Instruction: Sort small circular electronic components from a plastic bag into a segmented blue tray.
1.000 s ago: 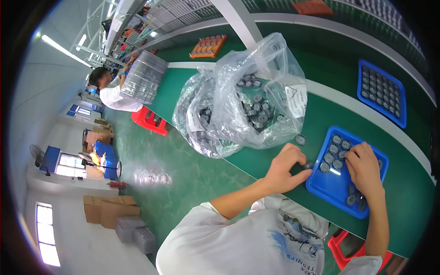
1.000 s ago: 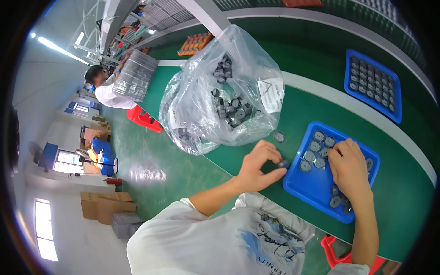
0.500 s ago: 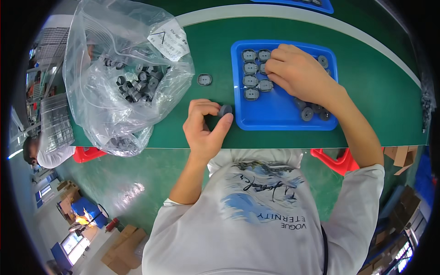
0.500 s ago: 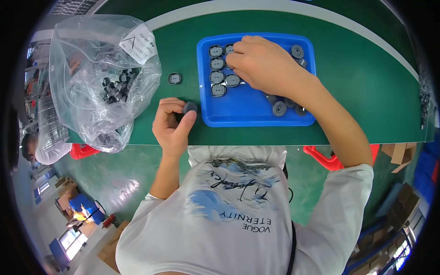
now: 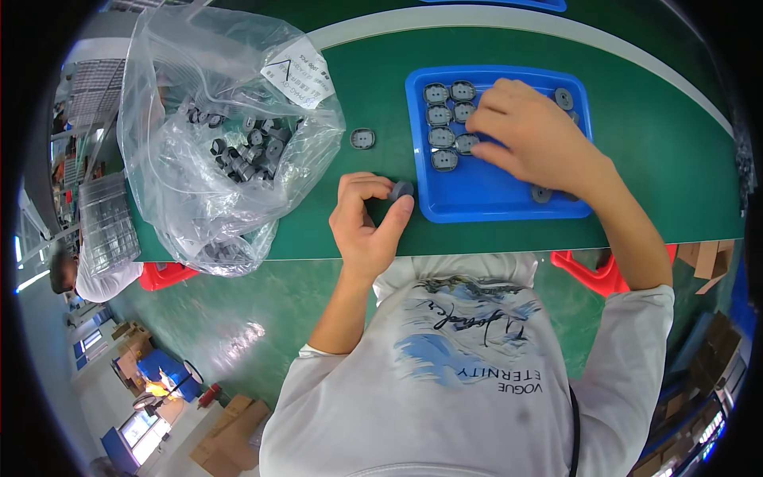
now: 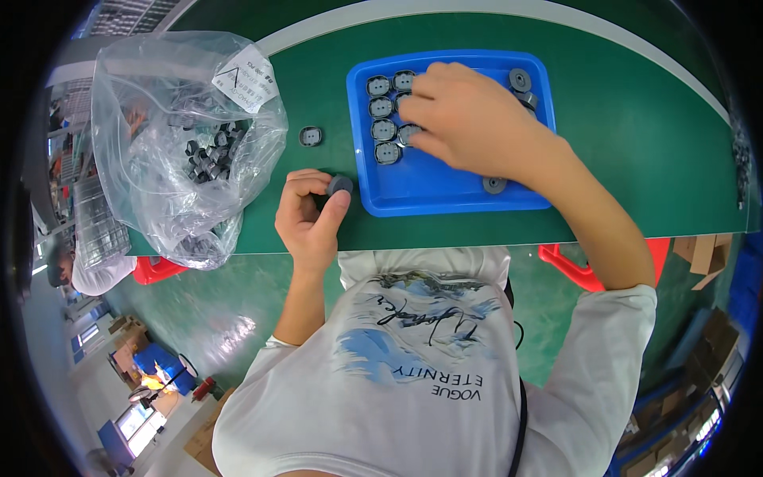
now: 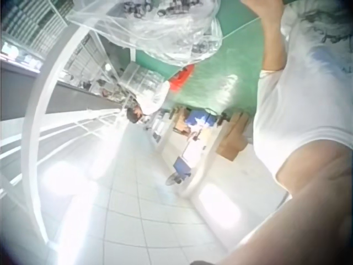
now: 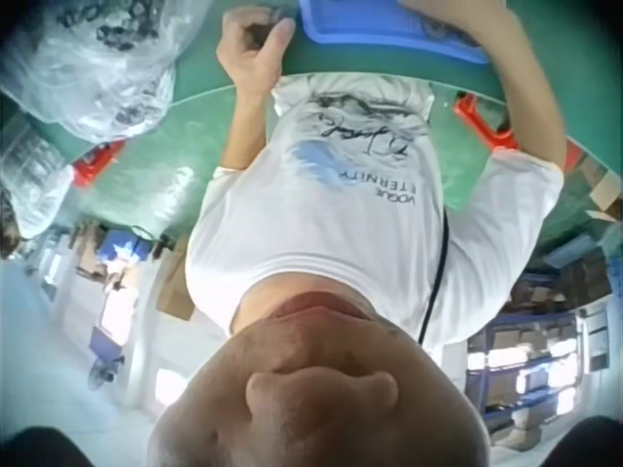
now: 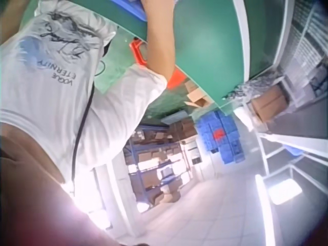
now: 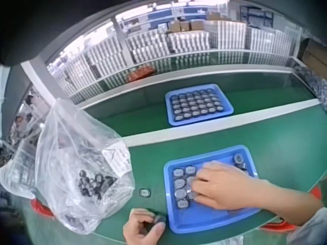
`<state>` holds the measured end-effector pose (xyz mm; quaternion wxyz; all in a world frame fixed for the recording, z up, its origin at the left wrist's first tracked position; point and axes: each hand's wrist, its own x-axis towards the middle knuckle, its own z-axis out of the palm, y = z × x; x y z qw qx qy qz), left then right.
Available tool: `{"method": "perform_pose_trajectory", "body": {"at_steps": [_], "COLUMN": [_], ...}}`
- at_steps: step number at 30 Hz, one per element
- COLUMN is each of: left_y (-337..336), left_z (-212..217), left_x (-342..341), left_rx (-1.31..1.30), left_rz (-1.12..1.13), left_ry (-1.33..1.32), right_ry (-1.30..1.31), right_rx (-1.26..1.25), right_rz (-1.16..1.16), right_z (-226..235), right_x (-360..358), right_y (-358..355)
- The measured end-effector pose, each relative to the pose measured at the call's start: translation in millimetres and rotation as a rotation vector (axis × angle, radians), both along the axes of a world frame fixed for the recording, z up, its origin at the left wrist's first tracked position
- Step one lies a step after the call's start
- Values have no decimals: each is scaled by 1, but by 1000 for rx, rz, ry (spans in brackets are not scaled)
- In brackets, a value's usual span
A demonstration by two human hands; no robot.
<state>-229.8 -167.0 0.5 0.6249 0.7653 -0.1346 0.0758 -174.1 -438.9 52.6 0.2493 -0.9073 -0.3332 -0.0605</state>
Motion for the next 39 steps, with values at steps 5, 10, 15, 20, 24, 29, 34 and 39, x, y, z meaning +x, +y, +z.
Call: {"method": "perform_pose_trajectory", "body": {"at_steps": [5,10,15,20,24,29,34,39], "left_y": [-2,-4,0,-16,-34,-31,-30,-30], "left_z": [2,-3,11,30,36,49,26,31], "left_x": [1,4,4,11,9,21,43,45], "left_rx": [-14,-38,62,44,-195,-10,328,517], "left_rz": [-9,-5,46,-111,-320,-297,-147,-130], "left_ry": [14,26,-86,-136,-128,-150,-450,-426], "right_ry": [-50,-43,-49,103,193,13,124,52], "right_rx": [-79,-82,-47,189,418,308,-106,-74], "right_rz": [17,17,58,35,120,-57,-129,28], "right_z": [-9,-15,-9,28,27,16,8,5], "right_x": [-7,0,6,-25,-48,-55,-53,-38], "right_y": [2,-1,2,14,31,9,6,9]}}
